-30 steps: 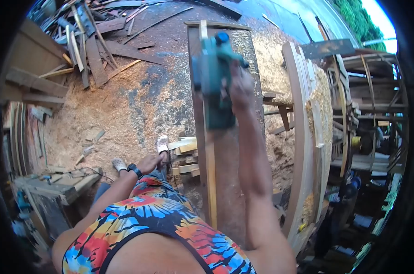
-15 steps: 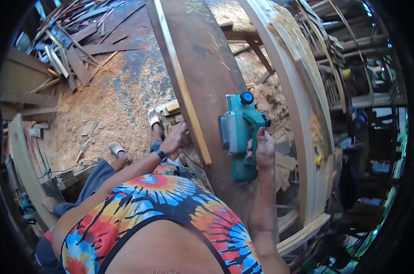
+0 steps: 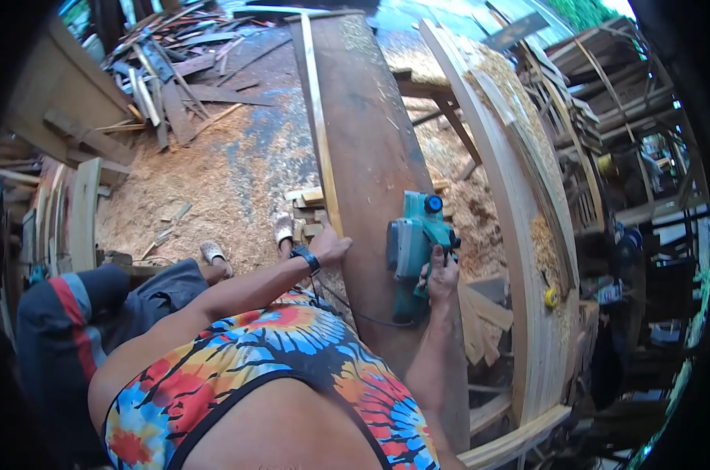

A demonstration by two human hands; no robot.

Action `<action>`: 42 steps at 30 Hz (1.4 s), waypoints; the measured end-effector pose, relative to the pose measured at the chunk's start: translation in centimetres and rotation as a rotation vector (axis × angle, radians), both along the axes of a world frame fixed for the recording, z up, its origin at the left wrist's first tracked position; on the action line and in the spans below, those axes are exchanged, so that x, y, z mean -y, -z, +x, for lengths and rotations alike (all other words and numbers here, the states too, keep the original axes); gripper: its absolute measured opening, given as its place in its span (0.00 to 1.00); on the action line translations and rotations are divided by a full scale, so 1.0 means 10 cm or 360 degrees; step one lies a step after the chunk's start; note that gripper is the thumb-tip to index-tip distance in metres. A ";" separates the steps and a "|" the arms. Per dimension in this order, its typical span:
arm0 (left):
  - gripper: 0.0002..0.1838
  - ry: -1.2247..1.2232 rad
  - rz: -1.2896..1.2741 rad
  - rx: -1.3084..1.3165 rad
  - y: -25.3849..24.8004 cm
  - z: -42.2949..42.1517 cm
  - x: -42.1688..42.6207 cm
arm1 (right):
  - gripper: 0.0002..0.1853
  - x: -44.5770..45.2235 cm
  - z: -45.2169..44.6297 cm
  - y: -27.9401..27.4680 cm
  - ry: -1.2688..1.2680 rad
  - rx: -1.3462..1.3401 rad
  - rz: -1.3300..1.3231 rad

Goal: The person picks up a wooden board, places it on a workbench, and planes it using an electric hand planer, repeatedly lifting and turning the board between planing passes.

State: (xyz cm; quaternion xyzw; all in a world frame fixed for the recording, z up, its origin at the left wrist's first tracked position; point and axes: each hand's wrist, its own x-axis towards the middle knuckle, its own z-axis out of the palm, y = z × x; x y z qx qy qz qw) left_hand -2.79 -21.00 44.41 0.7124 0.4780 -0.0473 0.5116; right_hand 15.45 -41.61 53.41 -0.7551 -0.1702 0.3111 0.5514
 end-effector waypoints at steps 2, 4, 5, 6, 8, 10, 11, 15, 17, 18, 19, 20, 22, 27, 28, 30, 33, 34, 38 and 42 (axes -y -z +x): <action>0.62 -0.0006 0.0086 0.0010 -0.12 -0.08 -0.02 | 0.37 -0.01 0.01 0.00 0.0006 0.0014 0.0000; 0.56 -0.0204 -0.0123 0.0298 -0.48 -0.21 -0.02 | 0.37 -0.01 -0.03 -0.04 0.0018 0.0034 -0.0016; 0.54 -0.0300 -0.0269 0.0506 -0.54 -0.28 -0.05 | 0.37 0.00 -0.03 -0.03 0.0017 0.0038 -0.0005; 0.54 -0.0392 -0.0412 0.0720 -0.71 -0.34 -0.08 | 0.37 0.00 -0.01 -0.03 0.0016 0.0046 0.0009; 0.52 -0.0420 -0.0390 0.1046 -1.28 -0.47 -0.05 | 0.37 -0.01 -0.02 -0.02 0.0006 0.0028 0.0017; 0.52 -0.0406 -0.0349 0.1372 -1.82 -0.54 0.01 | 0.37 0.00 0.02 -0.02 -0.0015 0.0020 0.0027; 0.53 -0.0375 -0.0312 0.1520 -2.02 -0.56 0.00 | 0.37 0.00 0.03 0.01 -0.0024 0.0005 0.0041; 0.48 -0.0234 -0.0058 0.1789 -2.38 -0.48 -0.19 | 0.35 0.02 0.06 0.09 -0.0040 -0.0028 0.0095; 0.41 -0.0264 0.0018 0.1786 -2.44 -0.35 -0.32 | 0.33 0.01 0.04 0.07 -0.0040 -0.0009 0.0130; 0.38 -0.0275 0.0108 0.1805 -2.55 -0.30 -0.36 | 0.33 0.01 0.03 0.05 -0.0035 -0.0019 0.0116; 0.37 -0.0276 0.0183 0.1804 -2.64 -0.26 -0.40 | 0.33 0.01 0.03 0.03 -0.0032 -0.0027 0.0100; 0.36 -0.0281 0.0252 0.1803 -2.72 -0.22 -0.42 | 0.32 0.02 0.03 0.01 -0.0028 -0.0035 0.0077; 0.35 -0.0307 0.0376 0.1783 -2.84 -0.15 -0.50 | 0.33 0.01 0.04 0.03 -0.0026 -0.0028 0.0092; 0.36 -0.0392 0.0605 0.1859 -3.02 -0.02 -0.61 | 0.34 0.01 0.01 0.03 -0.0008 -0.0026 0.0079; 0.36 -0.0397 0.0642 0.1882 -3.05 -0.01 -0.62 | 0.34 0.02 0.01 0.05 -0.0008 -0.0020 0.0083; 0.35 -0.0451 0.0673 0.1798 -3.12 0.01 -0.67 | 0.34 -0.01 0.05 0.04 -0.0004 -0.0016 0.0100; 0.35 -0.0458 0.0688 0.1782 -3.18 -0.01 -0.67 | 0.34 0.01 0.02 0.04 0.0003 -0.0085 0.0118; 0.35 -0.0443 0.0654 0.1735 -3.22 -0.05 -0.66 | 0.34 0.01 0.04 0.06 0.0008 -0.0068 0.0117; 0.35 -0.0441 0.0643 0.1823 -3.17 -0.05 -0.70 | 0.35 0.04 0.06 0.12 0.0020 -0.0048 0.0089; 0.34 -0.0445 0.0673 0.1824 -3.18 -0.08 -0.70 | 0.35 0.03 0.05 0.10 0.0012 -0.0063 0.0107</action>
